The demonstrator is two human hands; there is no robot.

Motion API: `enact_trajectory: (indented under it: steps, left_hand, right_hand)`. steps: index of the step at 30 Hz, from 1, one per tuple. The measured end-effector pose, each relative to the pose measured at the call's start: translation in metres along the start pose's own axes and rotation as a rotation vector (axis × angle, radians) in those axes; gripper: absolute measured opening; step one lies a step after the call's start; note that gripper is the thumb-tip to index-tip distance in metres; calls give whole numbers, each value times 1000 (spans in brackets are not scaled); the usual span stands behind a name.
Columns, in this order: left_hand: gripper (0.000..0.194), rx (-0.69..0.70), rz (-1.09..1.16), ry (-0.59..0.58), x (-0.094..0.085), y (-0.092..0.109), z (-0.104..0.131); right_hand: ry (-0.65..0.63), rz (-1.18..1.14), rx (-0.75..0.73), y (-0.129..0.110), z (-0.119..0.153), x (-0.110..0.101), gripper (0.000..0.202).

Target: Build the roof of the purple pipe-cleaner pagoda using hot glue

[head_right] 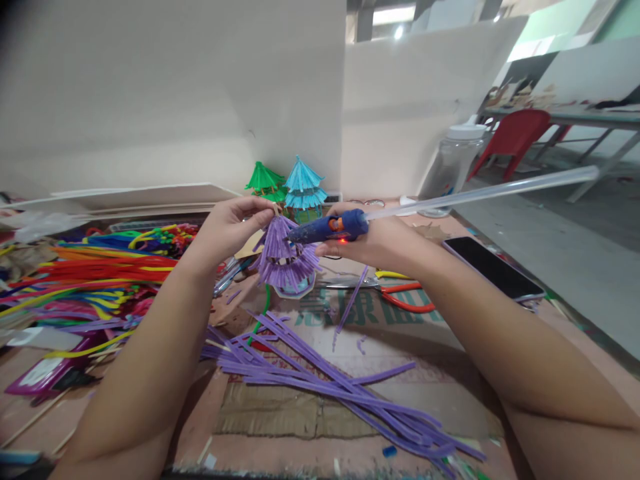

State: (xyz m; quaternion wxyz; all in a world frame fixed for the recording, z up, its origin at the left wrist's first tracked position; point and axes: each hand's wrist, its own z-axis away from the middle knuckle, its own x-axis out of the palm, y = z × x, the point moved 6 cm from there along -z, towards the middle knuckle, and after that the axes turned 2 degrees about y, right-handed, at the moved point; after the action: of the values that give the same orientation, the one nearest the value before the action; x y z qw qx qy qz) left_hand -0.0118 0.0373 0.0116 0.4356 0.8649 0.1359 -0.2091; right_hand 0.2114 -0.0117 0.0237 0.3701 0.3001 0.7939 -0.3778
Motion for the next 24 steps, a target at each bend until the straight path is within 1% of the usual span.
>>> enact_trajectory:
  steps: [4,10,19,24]
  left_hand:
    - [24,9,6,-2,0,0,0]
    - [23,5,15,2,0,-1,0]
    - [24,-6,14,-9,0,-1,-1]
    - [25,-3,19,-10,1,-1,-1]
  right_hand:
    - [8,3,19,1,0,0,44]
    - [10,-74,8,3,-1,3,38]
    - [36,-138,27,4,-3,4,40]
    - [-5,-194,50,0,-3,3,37]
